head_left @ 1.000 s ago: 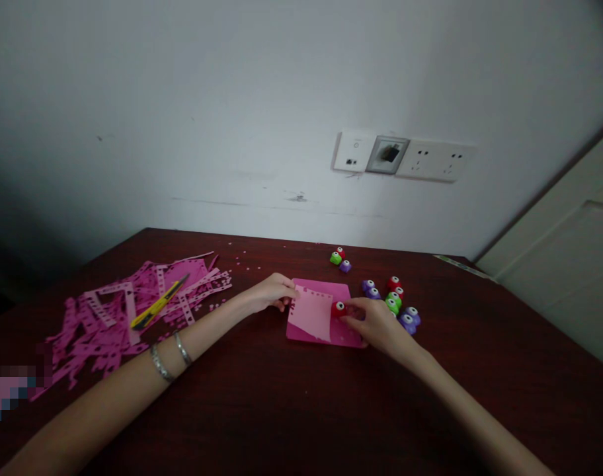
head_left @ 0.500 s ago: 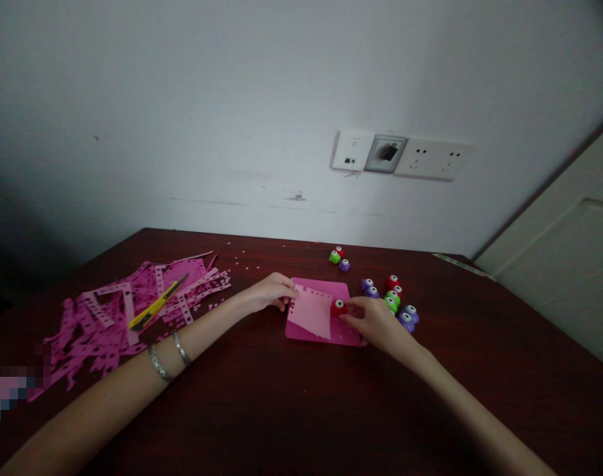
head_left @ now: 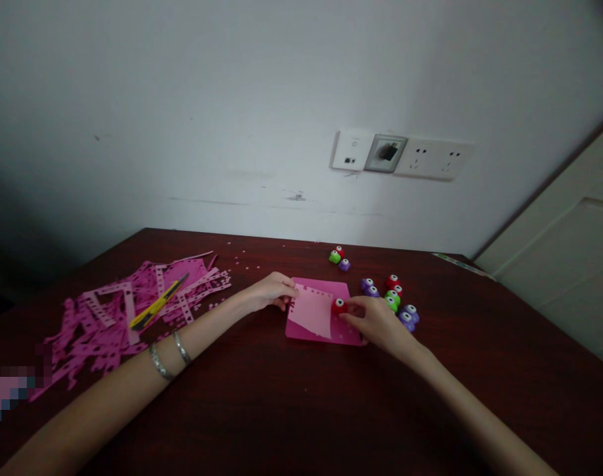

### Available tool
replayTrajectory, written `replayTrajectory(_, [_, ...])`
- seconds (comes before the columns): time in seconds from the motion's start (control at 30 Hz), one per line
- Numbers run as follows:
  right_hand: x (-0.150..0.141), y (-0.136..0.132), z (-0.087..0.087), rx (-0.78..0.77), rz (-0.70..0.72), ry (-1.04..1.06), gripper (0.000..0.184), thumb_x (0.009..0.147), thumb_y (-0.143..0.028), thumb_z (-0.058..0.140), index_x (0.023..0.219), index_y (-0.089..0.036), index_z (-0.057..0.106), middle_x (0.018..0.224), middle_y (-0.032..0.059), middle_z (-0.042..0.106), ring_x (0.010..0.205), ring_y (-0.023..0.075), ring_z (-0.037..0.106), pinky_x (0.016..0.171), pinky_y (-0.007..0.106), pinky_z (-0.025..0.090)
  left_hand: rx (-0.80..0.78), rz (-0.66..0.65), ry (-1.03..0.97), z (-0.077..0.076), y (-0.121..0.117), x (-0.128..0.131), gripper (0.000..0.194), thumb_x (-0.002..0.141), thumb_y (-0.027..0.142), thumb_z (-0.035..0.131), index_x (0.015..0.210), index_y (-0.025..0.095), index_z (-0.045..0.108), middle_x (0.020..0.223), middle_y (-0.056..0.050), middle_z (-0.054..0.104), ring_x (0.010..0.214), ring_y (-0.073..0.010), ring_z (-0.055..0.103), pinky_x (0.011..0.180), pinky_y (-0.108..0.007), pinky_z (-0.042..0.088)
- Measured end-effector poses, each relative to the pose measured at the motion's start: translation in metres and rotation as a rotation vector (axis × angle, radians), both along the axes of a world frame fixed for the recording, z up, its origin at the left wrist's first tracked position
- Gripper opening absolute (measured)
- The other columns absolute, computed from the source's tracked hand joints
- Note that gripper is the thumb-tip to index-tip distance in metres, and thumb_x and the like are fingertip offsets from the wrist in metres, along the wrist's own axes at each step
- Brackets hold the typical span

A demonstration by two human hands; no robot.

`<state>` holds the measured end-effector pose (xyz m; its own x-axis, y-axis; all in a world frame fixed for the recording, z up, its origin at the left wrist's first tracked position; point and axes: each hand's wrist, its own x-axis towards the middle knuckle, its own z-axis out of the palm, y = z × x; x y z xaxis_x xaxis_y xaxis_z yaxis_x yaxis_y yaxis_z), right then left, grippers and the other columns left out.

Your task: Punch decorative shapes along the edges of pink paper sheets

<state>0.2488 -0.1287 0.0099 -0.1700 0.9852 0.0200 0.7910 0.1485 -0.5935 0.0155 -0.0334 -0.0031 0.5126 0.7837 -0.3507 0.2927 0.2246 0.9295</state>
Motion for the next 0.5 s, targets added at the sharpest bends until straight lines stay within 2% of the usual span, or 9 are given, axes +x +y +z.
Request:
replayTrajectory(0.27, [0.0006,0.0003,-0.0004,0.015,0.021,-0.008,0.025,0.08,-0.029,0.051,0.09,-0.013,0.068,0.072,0.0067,0.067,0.044,0.0122,0.056,0.041,0.022,0.041,-0.007,-0.008,-0.001,0.0013,-0.0016,0.0002,0.012,0.064,0.021,0.065,0.067,0.009,0.062,0.054,-0.001,0.057,0.044,-0.0075,0.05,0.044,-0.021,0.04])
replayTrajectory(0.5, [-0.0015,0.0001,0.0012,-0.009,-0.036,0.0,0.025,0.079,-0.029,0.053,0.092,-0.013,0.067,0.072,0.0072,0.067,0.044,0.0128,0.057,0.038,0.022,0.04,-0.009,-0.017,-0.019,-0.0003,-0.0013,0.0001,0.013,0.064,0.021,0.066,0.066,0.009,0.062,0.053,-0.001,0.056,0.045,-0.008,0.05,0.045,-0.022,0.041])
